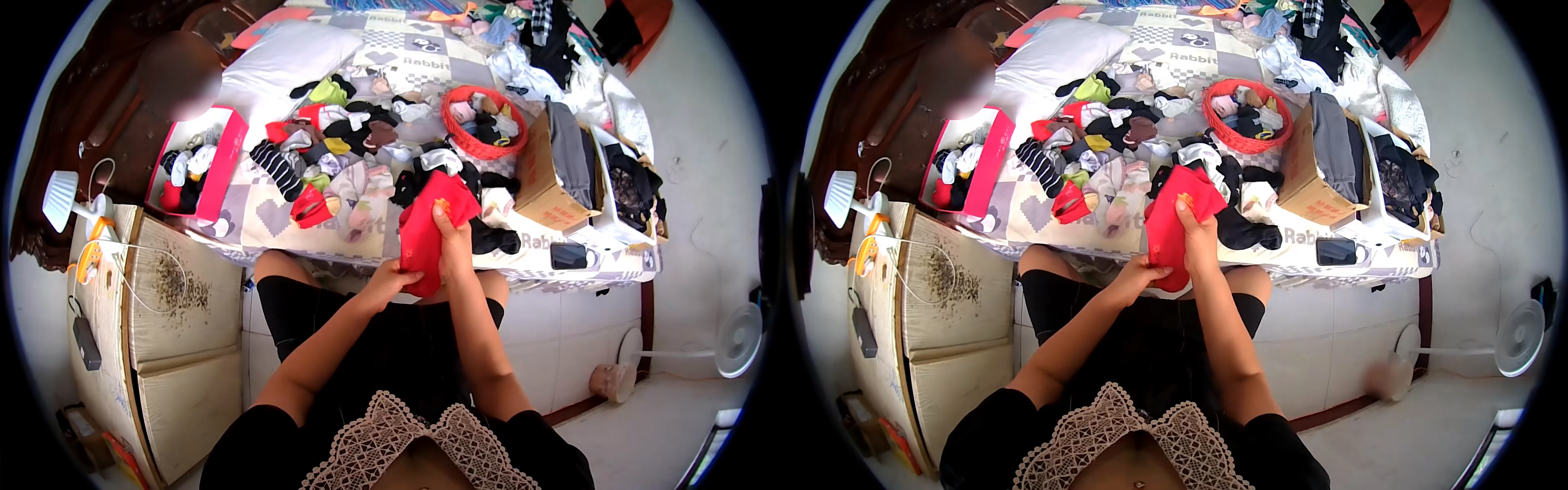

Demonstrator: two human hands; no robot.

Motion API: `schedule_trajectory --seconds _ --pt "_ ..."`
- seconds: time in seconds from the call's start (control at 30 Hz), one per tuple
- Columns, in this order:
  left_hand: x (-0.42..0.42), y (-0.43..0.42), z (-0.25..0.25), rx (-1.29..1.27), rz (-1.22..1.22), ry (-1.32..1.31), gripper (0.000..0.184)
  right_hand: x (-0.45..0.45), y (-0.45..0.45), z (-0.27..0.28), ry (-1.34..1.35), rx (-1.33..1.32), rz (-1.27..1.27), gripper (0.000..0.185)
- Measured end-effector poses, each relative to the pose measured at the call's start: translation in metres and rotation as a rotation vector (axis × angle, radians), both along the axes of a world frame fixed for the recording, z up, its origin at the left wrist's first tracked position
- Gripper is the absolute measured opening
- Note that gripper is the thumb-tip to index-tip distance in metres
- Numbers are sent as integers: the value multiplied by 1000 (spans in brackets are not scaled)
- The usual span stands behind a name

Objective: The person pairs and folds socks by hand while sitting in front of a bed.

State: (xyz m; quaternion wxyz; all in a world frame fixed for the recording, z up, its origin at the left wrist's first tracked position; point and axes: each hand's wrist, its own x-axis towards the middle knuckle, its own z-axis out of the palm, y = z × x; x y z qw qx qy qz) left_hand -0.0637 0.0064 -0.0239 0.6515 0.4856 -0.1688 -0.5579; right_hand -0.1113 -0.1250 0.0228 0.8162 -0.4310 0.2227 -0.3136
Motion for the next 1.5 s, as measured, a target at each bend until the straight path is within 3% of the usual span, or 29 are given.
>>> schedule_trajectory --seconds 0.1,0.17,0.23,0.37,0.4,0.47,0.6,0.83,0.93,1.0,1.13,1.17,1.23,1.3,1.37,1.4,1.47,1.5 --pt "8 -5 -24 132 81 201 30 18 -19 -40 78 -127 15 32" --pt "20 -5 -62 156 143 378 34 17 -29 -93 585 -588 -212 38" --pt "27 -1 -90 155 207 495 39 -4 -14 -106 785 -988 -201 45" --pt "27 9 -100 126 212 514 35 -46 33 -94 491 -1112 133 48" --pt "27 9 -103 103 166 531 32 -51 41 -86 497 -1105 136 48" --pt "24 4 -104 126 164 553 31 -57 51 -74 552 -1434 165 48" --pt "22 -2 -89 145 182 595 25 -58 46 -97 618 -1498 61 45" --pt "16 -3 -79 160 210 596 24 -62 44 -98 501 -1543 -16 31" --pt "14 -3 -107 159 180 672 25 -63 45 -99 494 -1386 18 24" --pt "16 -3 -130 162 187 681 26 -64 44 -113 495 -1130 -45 15" --pt "5 -4 -75 155 221 706 30 -66 39 -128 657 -869 7 24" --pt "4 -4 -71 138 190 728 30 -65 37 -130 658 -866 7 24" --pt "2 -5 -84 105 110 670 31 -66 34 -137 906 -547 132 28" --pt "-2 -6 -92 71 35 612 31 -66 35 -150 900 -621 69 31" --pt "-6 -6 -96 122 27 399 31 -64 36 -155 966 -1039 -99 23" --pt "-4 -6 -100 123 29 397 31 -63 37 -148 964 -1038 -96 23" --pt "-1 -7 -108 90 142 478 28 -63 37 -134 595 -710 -147 28" --pt "1 -7 -107 91 145 478 28 -64 36 -118 594 -709 -144 28"
